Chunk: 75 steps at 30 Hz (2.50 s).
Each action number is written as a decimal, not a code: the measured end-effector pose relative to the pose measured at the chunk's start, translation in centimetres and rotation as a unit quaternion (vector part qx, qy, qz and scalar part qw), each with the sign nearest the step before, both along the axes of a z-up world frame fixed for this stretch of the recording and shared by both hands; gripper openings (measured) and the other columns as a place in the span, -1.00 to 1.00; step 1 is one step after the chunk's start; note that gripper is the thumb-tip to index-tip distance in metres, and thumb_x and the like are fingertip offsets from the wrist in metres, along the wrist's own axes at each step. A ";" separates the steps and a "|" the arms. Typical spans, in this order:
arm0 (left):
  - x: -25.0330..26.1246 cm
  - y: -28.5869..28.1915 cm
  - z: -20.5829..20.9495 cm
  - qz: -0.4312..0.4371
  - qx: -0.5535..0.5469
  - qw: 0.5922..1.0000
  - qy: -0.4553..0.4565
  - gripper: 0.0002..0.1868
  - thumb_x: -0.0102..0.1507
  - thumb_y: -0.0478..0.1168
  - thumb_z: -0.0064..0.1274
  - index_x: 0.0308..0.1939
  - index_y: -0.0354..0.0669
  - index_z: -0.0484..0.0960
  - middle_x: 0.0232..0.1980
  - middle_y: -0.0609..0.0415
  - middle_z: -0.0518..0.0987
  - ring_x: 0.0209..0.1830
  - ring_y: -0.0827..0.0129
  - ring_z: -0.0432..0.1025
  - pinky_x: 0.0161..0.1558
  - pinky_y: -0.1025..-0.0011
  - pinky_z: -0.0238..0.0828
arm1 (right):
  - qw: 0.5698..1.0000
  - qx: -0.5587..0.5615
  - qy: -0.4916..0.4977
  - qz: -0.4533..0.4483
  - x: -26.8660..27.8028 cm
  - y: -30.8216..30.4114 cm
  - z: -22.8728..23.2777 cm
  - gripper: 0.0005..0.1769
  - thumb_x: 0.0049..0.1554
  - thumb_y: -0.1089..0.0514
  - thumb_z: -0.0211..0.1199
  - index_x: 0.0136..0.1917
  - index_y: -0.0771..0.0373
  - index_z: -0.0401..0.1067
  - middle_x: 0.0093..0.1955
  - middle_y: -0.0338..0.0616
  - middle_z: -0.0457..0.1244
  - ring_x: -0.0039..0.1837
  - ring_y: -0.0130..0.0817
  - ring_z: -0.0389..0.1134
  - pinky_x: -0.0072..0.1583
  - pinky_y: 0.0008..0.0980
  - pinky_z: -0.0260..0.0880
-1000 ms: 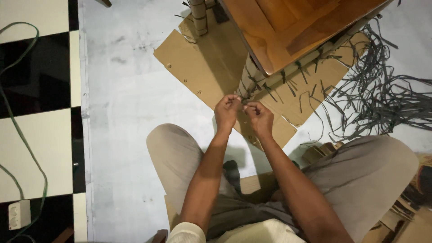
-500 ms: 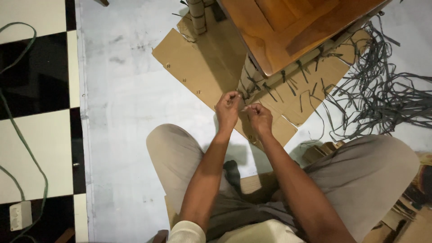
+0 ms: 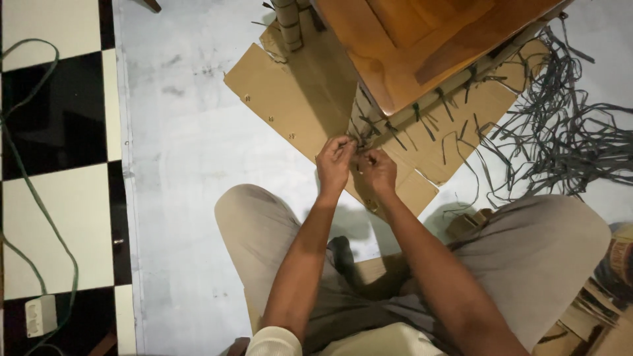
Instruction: Wrapping a wooden table leg with a long cord for protection or decoration.
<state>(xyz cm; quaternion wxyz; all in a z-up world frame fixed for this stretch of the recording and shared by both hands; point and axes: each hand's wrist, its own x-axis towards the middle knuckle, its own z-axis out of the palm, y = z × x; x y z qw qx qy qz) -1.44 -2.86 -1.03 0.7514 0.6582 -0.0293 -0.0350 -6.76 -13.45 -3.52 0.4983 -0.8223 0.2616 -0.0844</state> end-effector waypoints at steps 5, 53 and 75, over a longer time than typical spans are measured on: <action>-0.3 0.2 0.5 0.026 0.054 0.998 -0.001 -0.83 0.42 -0.21 0.04 -0.15 -0.20 0.68 -0.28 0.08 0.63 -0.14 0.41 0.56 -0.12 0.33 0.54 | 0.999 -0.026 -0.020 0.026 -0.3 -0.2 -0.6 -0.86 0.08 0.12 0.36 -0.08 0.16 0.61 -0.13 0.07 0.38 0.05 0.10 0.43 0.10 -0.01 0.45; -8.3 -9.5 -6.7 -0.492 0.451 0.744 0.040 -0.47 0.35 0.03 -0.22 0.35 0.02 0.54 0.28 -0.12 0.58 0.34 -0.08 0.42 0.33 -0.06 0.33 | 0.965 -0.046 0.236 -0.102 -15.4 -17.7 -9.0 -0.64 0.21 -0.02 0.18 0.24 -0.06 0.57 0.14 -0.04 0.43 0.21 0.07 0.44 0.25 0.12 0.44; -7.8 -8.4 -6.8 -0.495 0.509 0.702 0.054 -0.48 0.33 -0.03 -0.17 0.37 0.08 0.53 0.31 -0.02 0.58 0.34 0.00 0.43 0.32 -0.05 0.36 | 0.961 -0.179 0.183 -0.105 -15.2 -25.2 -15.1 -0.64 0.18 0.19 0.09 0.22 0.33 0.43 0.48 0.12 0.09 0.22 0.37 0.38 0.23 0.20 0.46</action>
